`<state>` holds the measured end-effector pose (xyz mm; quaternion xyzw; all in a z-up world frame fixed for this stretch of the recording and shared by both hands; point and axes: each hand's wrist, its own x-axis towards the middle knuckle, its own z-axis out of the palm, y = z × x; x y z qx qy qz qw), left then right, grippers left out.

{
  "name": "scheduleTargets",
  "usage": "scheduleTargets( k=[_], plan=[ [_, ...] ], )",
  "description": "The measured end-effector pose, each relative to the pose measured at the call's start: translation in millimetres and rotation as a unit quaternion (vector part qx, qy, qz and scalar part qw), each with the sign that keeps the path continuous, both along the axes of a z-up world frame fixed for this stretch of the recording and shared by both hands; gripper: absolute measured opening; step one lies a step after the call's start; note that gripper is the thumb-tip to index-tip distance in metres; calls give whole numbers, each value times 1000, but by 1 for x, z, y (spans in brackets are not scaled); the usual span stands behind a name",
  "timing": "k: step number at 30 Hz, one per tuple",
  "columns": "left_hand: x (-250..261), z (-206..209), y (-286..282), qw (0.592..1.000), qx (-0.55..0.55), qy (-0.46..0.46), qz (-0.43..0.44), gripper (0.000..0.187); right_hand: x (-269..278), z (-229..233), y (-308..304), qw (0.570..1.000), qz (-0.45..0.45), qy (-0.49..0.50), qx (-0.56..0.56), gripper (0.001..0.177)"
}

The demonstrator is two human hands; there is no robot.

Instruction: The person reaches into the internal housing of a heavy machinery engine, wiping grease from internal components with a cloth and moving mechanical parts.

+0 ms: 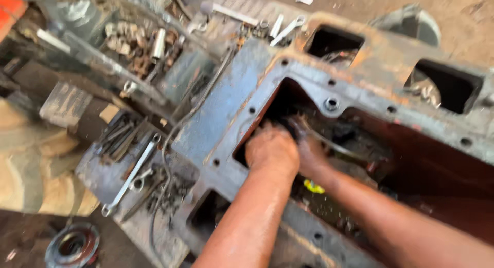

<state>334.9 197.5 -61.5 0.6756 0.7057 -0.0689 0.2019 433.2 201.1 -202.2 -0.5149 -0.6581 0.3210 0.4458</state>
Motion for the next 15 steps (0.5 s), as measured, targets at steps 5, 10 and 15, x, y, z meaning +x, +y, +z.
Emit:
scheduleTargets(
  k=[5, 10, 15],
  plan=[
    [10, 28, -6, 974, -84, -125, 168, 62, 26, 8, 10, 970, 52, -239, -1, 50],
    [71, -15, -14, 781, 184, -446, 398, 71, 32, 2, 25, 971, -13, -70, -228, 45],
    [83, -42, -12, 614, 147, -442, 638, 79, 54, 13, 28, 951, 16, 117, -285, 50]
  ],
)
